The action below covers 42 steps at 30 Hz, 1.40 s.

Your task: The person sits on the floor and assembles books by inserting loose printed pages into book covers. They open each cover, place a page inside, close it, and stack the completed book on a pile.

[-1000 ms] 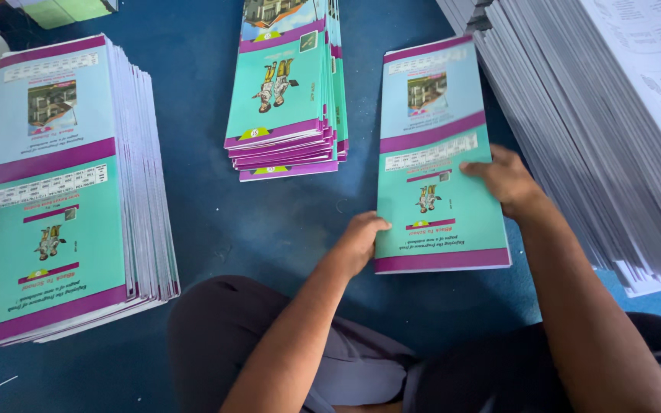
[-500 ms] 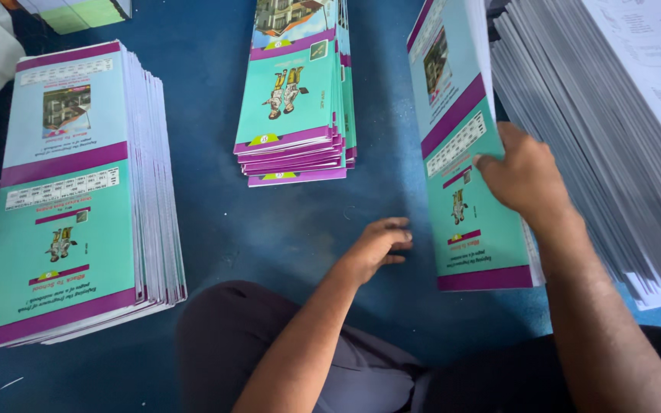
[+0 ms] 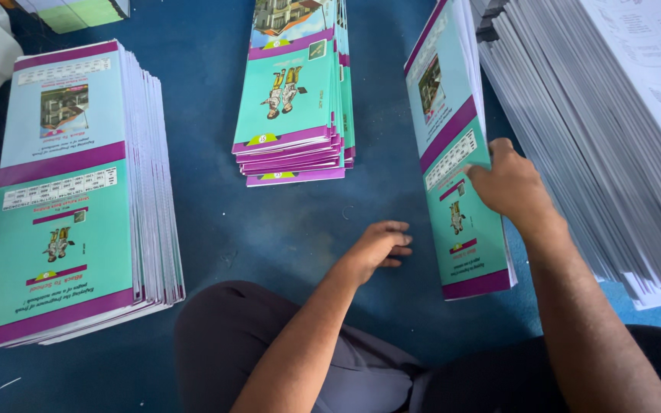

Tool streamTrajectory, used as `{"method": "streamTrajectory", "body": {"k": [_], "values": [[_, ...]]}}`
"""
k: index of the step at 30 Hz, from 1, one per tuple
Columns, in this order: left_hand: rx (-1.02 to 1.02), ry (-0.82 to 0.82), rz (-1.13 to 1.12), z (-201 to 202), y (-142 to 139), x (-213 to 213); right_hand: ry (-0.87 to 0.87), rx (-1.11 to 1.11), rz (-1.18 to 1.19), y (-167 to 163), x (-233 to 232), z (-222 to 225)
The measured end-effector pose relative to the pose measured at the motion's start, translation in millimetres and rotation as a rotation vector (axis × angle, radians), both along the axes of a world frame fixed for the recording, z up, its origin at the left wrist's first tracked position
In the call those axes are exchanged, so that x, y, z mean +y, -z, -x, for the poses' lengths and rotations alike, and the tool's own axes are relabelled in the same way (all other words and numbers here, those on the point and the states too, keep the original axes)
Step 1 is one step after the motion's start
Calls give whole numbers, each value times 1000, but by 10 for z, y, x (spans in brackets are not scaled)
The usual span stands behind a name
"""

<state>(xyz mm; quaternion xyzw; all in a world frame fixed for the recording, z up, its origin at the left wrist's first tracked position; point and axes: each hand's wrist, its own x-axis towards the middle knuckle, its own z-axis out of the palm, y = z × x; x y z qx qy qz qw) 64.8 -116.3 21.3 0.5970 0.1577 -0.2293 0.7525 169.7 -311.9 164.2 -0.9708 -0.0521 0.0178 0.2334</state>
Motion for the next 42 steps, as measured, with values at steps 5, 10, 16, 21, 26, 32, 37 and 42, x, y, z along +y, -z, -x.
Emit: {"method": "streamTrajectory", "body": {"k": [5,10,16,21,26,32,37,42], "values": [[15,-2,-44,3,22,-69,-26,-20,-39,-32,-114,13],[-9,-20,-86,-41,112,-116,-102,10,-171,-190,-155,105],[-157,-126,47,-230,-27,-39,-163,184,-572,-491,-122,298],[-252,-279,225,-410,-328,185,-279,146,-747,-590,-116,345],[-336,-377,487,-743,-465,429,-335,192,-953,-470,-145,265],[-522,-489,371,-716,-743,573,-324,155,-964,-354,-139,284],[-734,-521,212,-491,-1175,530,-218,64,-872,-360,11,176],[-914,-496,172,-490,-1371,498,-268,-122,-986,-390,190,-8]]}}
